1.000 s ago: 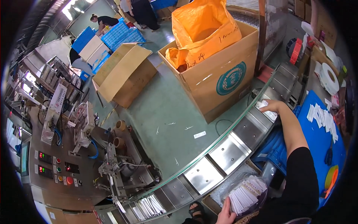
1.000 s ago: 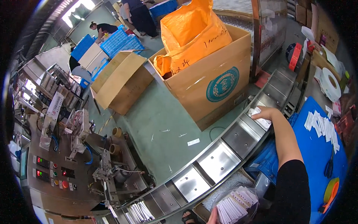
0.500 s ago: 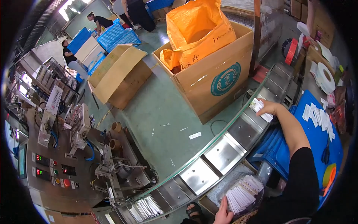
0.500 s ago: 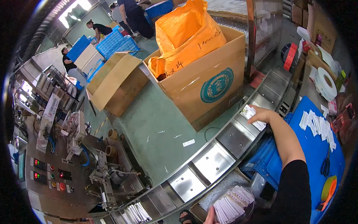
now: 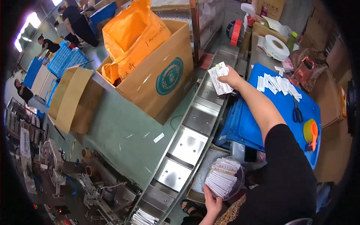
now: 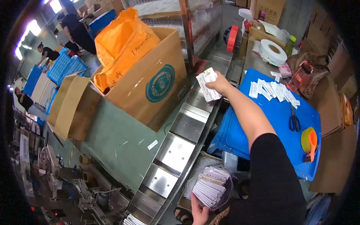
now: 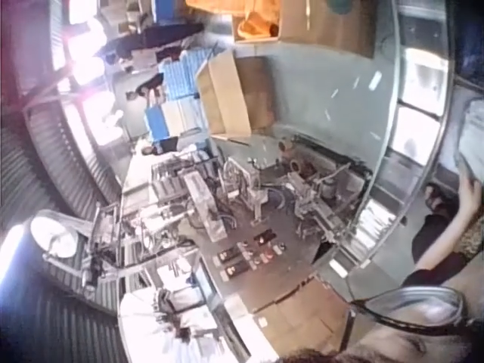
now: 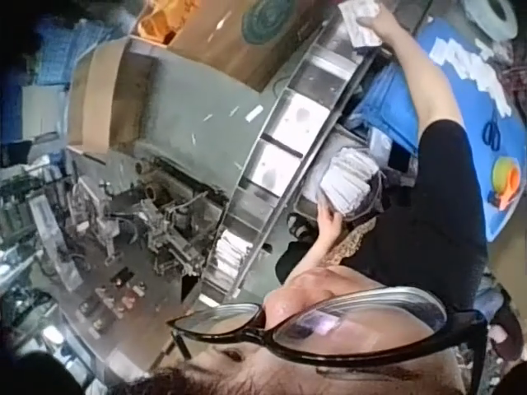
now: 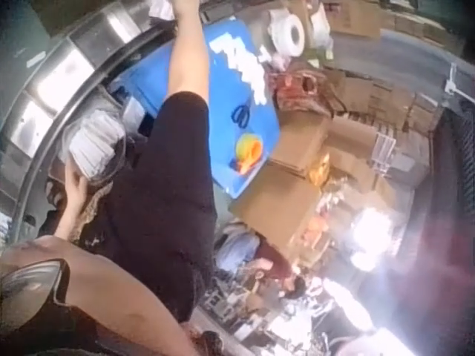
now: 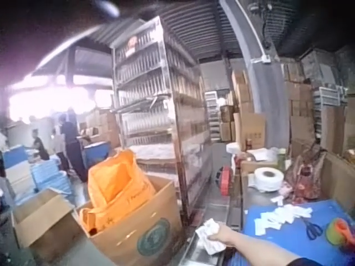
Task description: Packing manufactured goods from a conveyor belt into plastic bags and then into a shipping box.
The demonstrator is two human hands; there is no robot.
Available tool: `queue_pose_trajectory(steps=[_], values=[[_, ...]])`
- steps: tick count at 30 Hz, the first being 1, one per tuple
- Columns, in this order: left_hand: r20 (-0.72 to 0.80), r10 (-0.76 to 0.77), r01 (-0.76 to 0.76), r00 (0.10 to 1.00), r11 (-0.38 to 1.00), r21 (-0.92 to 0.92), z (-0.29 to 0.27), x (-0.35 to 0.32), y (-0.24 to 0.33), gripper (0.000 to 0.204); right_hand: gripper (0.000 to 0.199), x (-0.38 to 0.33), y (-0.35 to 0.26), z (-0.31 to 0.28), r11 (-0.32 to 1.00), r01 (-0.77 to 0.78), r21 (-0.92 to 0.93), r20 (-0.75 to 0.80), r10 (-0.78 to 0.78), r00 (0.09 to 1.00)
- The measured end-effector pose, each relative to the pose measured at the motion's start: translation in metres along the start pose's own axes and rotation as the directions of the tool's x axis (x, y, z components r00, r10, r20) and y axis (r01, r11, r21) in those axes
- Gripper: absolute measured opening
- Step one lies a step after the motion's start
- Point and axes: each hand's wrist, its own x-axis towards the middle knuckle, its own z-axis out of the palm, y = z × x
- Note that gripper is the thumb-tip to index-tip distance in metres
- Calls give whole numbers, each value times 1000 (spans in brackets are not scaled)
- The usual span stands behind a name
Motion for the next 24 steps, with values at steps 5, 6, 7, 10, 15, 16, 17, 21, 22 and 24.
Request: queue_pose_trajectory(steps=[5,6,7,10,15,16,17,21,22,24], values=[[15,-6,5,1000,996,87,6,0,-21,84,55,-125,-60,-2,913,-263,311,322,159,933],[-20,12,-10,1000,997,81,10,1,-25,84,56,-154,-54,-4,939,-186,288,391,62,918],[-38,25,-22,999,997,77,12,1,-31,84,58,-189,-51,5,925,-234,299,454,77,888],[-78,55,-51,995,997,52,5,-3,-27,83,71,-278,-52,34,998,45,-49,724,5,690],[-109,59,-45,992,991,123,6,-9,-11,81,80,-335,21,61,887,108,-448,636,231,737],[-117,68,-54,991,991,121,7,-11,-11,81,80,-335,18,61,887,120,-447,637,221,739],[-118,78,-61,990,988,144,7,-14,-13,81,85,-333,15,62,780,241,-577,638,247,730],[-119,79,-55,990,980,193,6,-24,-15,82,106,-375,15,83,559,422,-714,611,203,765],[-124,81,-56,989,980,193,4,-24,-17,82,110,-385,16,92,548,429,-718,603,182,777],[-102,93,-66,990,969,239,3,-23,-21,83,110,-378,-4,89,558,364,-746,577,267,772]])
